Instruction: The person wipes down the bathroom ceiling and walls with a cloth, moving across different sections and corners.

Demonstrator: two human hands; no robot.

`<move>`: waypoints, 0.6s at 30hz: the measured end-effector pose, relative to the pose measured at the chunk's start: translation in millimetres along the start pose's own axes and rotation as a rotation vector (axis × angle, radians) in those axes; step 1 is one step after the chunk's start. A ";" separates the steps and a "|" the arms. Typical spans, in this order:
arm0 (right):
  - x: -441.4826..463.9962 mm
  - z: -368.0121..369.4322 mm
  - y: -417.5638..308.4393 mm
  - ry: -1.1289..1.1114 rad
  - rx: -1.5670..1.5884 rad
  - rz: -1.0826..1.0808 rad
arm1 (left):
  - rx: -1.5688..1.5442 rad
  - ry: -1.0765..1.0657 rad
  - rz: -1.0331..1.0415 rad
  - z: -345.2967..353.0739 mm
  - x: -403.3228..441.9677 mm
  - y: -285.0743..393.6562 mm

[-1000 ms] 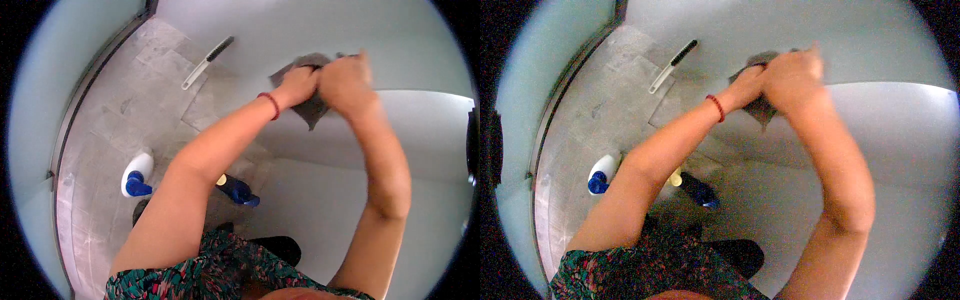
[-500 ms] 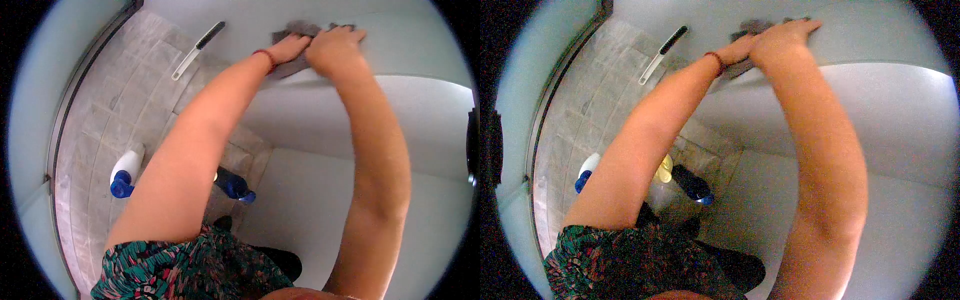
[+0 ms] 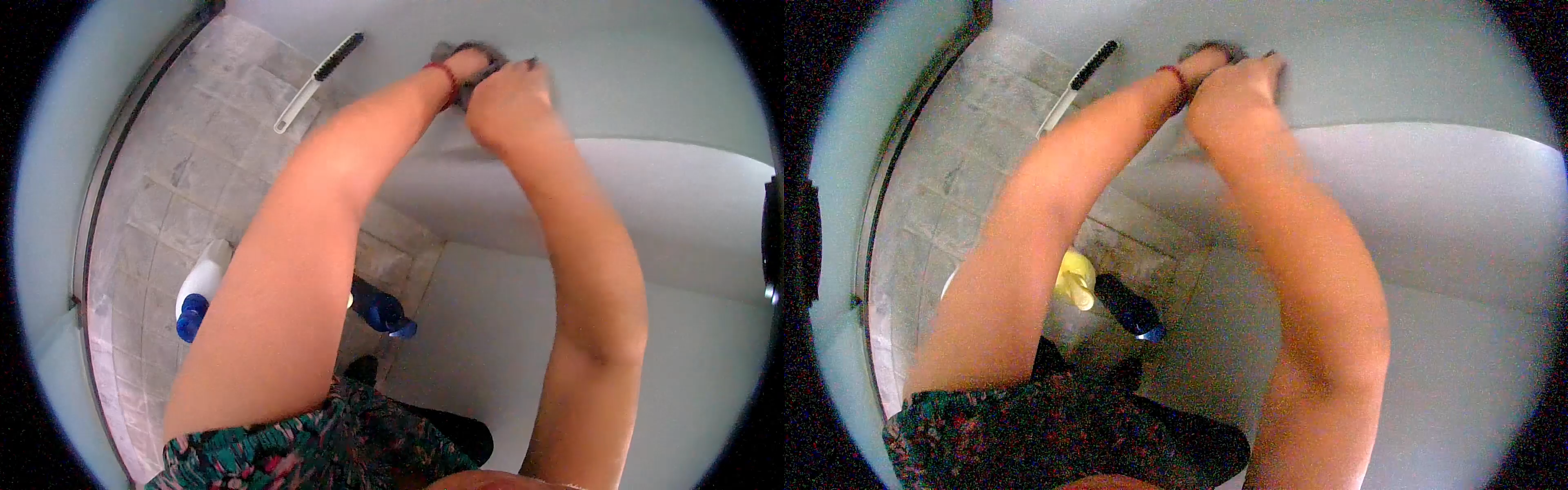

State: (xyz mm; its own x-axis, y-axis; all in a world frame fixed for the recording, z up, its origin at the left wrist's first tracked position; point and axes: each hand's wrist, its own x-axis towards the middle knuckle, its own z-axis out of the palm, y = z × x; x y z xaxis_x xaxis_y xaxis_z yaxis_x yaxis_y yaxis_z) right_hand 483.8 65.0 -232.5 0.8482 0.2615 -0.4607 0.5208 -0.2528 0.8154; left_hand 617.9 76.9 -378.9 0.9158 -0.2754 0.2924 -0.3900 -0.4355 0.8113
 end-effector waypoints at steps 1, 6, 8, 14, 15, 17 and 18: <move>-6.5 -0.3 3.0 0.063 -0.033 0.048 | -0.043 -0.039 -0.059 -10.0 12.3 10.6; -33.8 15.0 -7.7 0.332 -0.084 0.139 | 0.144 0.437 0.338 13.9 -4.6 20.2; -34.9 14.1 -14.5 0.387 -0.140 0.151 | -0.078 0.698 0.529 19.7 -3.5 8.1; -20.0 17.3 -28.9 0.310 -0.080 0.161 | 0.110 0.581 0.009 22.7 7.8 -7.7; -16.4 21.2 -34.3 0.353 -0.094 0.176 | 0.087 0.623 0.037 33.6 11.9 -20.6; -12.3 24.6 -40.8 0.321 -0.055 0.178 | 0.079 0.413 -0.090 47.2 18.3 -44.8; -13.4 25.3 -43.4 0.298 -0.021 0.189 | 0.078 0.214 -0.210 52.0 17.9 -52.3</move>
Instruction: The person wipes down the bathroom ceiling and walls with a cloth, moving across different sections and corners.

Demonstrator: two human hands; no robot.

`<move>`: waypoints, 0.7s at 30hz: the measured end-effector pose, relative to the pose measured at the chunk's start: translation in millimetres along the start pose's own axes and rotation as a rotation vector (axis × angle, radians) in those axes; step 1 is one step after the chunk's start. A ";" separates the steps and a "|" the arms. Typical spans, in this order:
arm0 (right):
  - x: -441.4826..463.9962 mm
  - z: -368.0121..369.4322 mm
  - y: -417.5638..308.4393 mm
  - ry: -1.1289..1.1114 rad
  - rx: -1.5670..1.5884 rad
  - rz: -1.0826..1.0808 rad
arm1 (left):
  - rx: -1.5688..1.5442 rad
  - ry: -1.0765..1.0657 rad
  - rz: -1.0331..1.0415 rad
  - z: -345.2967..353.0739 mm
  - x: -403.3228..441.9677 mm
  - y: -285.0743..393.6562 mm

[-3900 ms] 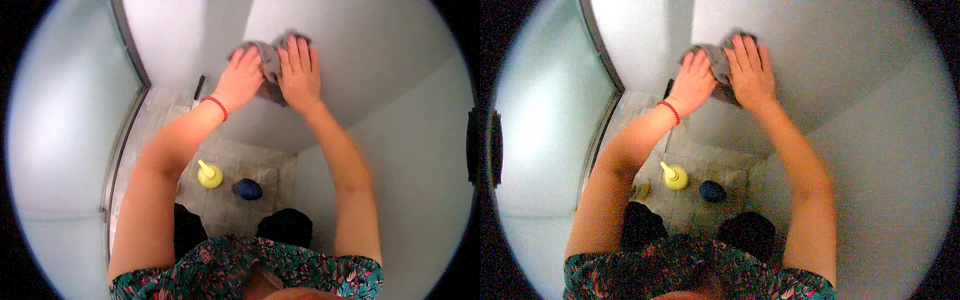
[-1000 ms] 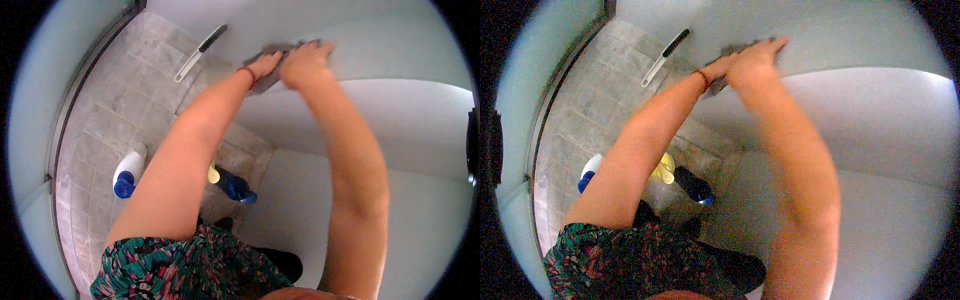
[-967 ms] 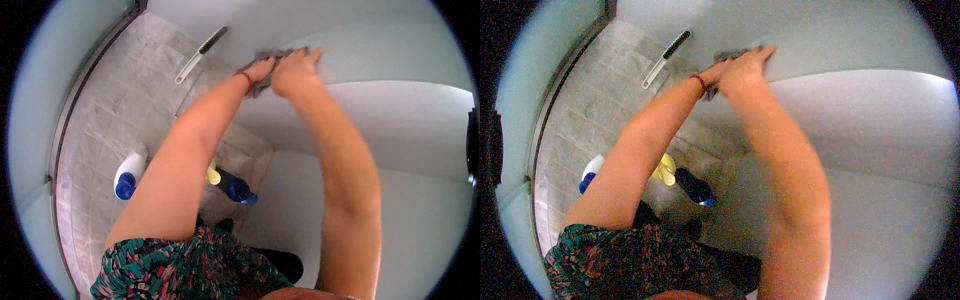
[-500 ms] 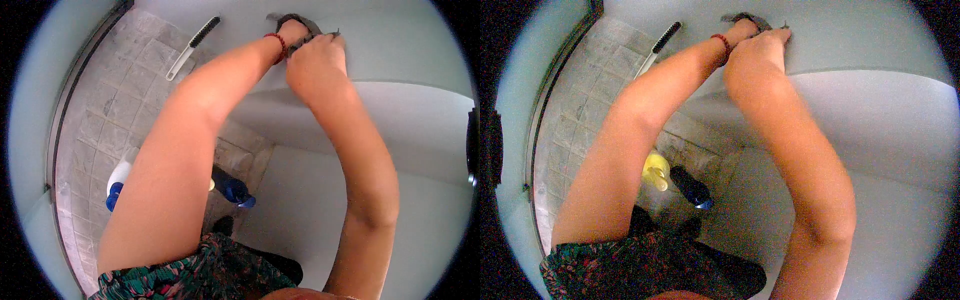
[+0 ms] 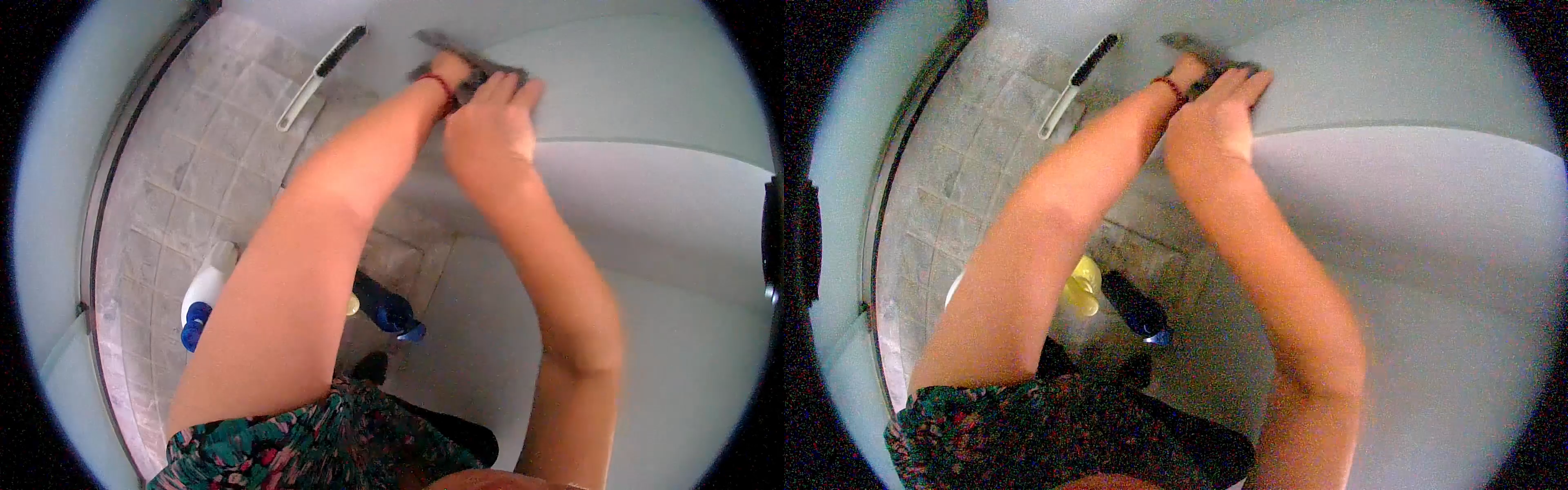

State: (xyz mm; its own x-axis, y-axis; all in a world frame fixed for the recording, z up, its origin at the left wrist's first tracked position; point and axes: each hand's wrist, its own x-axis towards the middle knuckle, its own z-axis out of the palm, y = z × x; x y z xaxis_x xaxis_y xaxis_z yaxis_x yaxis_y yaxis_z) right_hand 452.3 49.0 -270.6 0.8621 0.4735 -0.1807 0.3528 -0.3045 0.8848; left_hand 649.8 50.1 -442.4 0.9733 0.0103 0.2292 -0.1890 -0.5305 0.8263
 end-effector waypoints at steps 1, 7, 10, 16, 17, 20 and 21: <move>-3.3 2.3 -8.0 0.011 -0.008 0.015 | -0.295 -0.047 -0.026 18.6 -13.2 -13.7; -5.7 6.2 -18.4 -0.002 0.038 -0.095 | -0.679 -0.195 0.021 -6.9 -37.8 -18.4; -17.9 10.6 -13.6 0.068 0.084 -0.112 | 0.147 -0.039 0.323 -46.1 1.4 19.4; -10.3 29.2 -12.2 0.362 0.009 -0.128 | -0.343 0.295 -0.192 -48.8 -0.8 36.5; -4.8 32.6 -11.4 0.345 0.021 -0.140 | -0.537 0.286 -0.187 -44.8 -2.6 26.9; -3.0 38.3 -13.4 0.486 0.080 -0.146 | -0.303 0.266 -0.199 -24.9 0.9 -6.5; -1.0 39.5 -16.5 0.492 0.091 -0.146 | -0.377 0.312 -0.374 -19.9 -13.5 -6.7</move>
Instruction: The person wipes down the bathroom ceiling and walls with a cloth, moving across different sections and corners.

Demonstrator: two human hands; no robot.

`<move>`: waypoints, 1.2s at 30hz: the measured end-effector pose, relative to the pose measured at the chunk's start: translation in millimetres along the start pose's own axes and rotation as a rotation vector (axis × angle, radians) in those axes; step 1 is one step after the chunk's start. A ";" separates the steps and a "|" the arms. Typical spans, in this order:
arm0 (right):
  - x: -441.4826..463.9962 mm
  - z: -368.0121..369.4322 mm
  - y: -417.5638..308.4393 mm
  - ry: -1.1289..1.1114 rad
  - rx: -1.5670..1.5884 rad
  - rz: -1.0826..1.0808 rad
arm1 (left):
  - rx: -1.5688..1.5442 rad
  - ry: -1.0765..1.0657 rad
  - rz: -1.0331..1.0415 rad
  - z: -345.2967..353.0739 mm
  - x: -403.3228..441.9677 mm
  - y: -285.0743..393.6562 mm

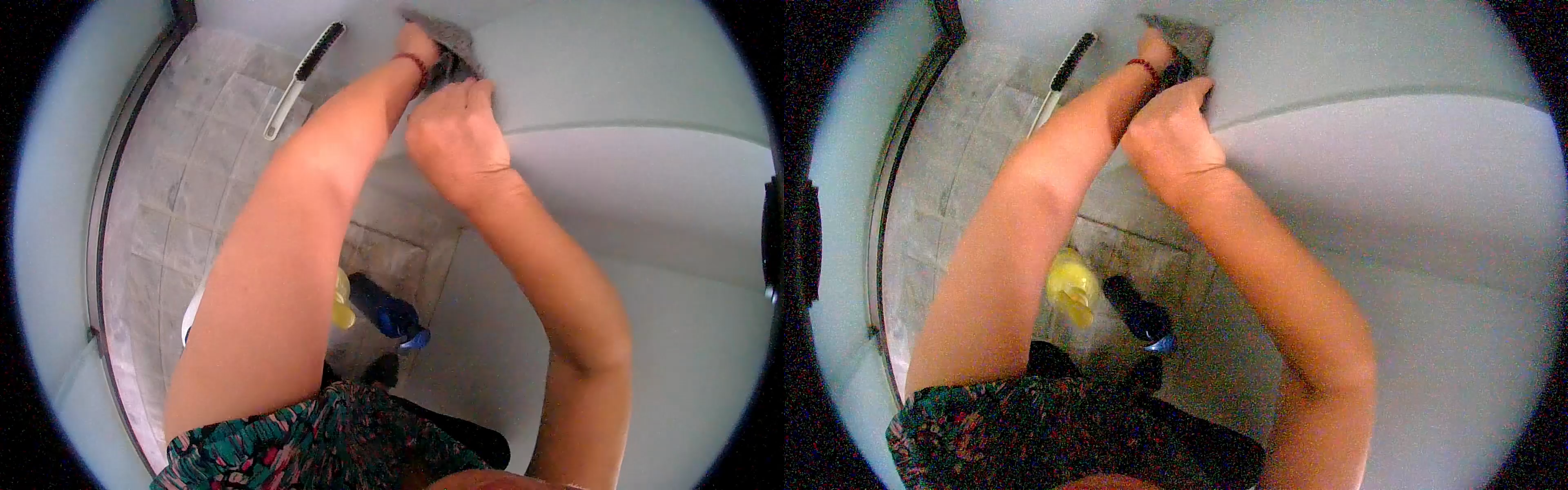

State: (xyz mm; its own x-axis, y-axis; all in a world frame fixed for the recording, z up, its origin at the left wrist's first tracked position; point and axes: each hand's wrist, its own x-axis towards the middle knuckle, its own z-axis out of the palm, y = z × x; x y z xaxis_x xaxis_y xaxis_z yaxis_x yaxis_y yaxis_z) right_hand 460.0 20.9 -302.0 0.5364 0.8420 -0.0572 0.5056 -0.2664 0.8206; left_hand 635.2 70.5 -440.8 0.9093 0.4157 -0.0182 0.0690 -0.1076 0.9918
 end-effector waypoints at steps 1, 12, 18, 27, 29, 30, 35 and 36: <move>1.8 2.8 -1.7 0.009 0.008 0.002 | 0.058 -0.077 -0.068 -1.3 0.9 -9.1; 21.0 7.1 -0.2 0.042 -0.014 -0.018 | 0.423 -0.167 0.414 -56.6 -36.2 29.8; 7.0 -6.9 11.6 0.090 0.041 -0.003 | -0.146 0.204 0.100 -13.9 -31.0 28.4; 12.8 -7.8 12.1 0.332 -0.043 0.056 | 0.182 0.584 0.694 -33.3 -131.2 30.8; 8.8 -26.8 17.1 0.234 -0.005 0.085 | 0.153 0.517 0.826 -55.2 -133.1 52.1; 3.9 -31.4 21.5 0.288 0.068 0.067 | 0.147 0.406 0.849 -63.6 -123.5 60.4; -0.5 -39.7 33.9 0.485 0.385 0.031 | 0.159 0.175 1.002 -91.0 -128.3 138.6; 0.2 -42.9 34.2 0.636 0.575 0.198 | 0.162 0.150 1.043 -96.0 -134.0 158.3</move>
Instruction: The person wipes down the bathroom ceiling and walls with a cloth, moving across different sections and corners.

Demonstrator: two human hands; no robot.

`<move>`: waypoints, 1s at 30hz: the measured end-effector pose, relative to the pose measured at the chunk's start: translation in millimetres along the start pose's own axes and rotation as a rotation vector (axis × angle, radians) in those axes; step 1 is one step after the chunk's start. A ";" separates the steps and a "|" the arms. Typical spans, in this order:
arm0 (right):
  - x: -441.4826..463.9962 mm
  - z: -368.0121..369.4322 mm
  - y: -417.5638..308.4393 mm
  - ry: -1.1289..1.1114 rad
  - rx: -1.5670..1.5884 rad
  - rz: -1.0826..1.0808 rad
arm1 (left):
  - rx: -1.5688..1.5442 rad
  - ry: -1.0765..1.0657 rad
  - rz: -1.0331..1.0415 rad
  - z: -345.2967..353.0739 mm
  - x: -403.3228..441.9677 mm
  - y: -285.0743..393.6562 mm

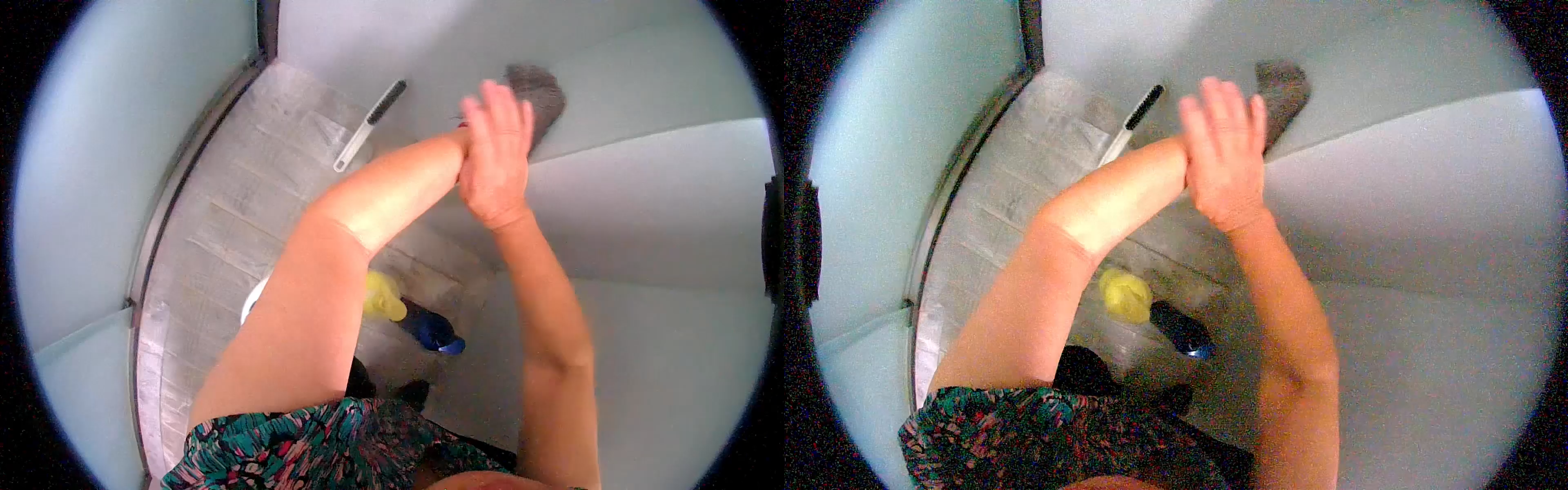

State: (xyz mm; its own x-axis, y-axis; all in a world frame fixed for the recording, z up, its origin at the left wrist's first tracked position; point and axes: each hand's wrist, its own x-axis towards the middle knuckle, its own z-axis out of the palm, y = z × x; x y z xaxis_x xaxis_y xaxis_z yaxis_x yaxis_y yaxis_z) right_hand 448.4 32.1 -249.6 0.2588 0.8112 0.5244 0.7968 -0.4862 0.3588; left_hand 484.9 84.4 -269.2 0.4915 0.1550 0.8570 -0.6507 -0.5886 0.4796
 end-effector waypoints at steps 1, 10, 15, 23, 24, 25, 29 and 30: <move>6.9 -7.5 -4.1 0.179 0.151 0.170 | -0.005 -0.029 0.032 -7.9 12.1 7.4; -14.1 -121.9 -44.9 0.623 0.676 0.898 | 0.682 -1.030 0.241 -86.7 90.1 122.4; -0.9 -141.6 -31.3 0.668 0.732 0.786 | -0.826 -0.519 -0.209 -57.6 55.2 95.8; -38.8 -133.1 -9.4 0.806 0.999 1.047 | 0.654 -0.217 0.628 -45.7 70.2 132.5; -47.4 -129.6 -12.0 0.771 1.092 1.103 | 0.446 -0.281 0.564 -46.5 65.9 133.0; -55.9 -125.2 -14.5 0.732 1.186 1.156 | 0.238 -0.342 0.490 -46.6 61.5 131.7; -83.6 -73.8 -6.1 0.577 1.203 1.036 | 0.356 -0.365 0.498 -34.0 30.8 100.1; -86.4 -76.1 -1.7 0.588 1.226 1.025 | 0.380 -0.372 0.505 -33.8 31.5 104.6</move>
State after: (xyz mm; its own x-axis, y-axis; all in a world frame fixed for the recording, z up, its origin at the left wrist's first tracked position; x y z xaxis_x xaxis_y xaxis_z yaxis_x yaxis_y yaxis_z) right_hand 383.1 -61.9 -236.8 0.8983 -0.0097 0.4392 0.4391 0.0514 -0.8970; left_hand 412.8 54.6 -185.6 0.3922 -0.4481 0.8033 -0.6378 -0.7618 -0.1135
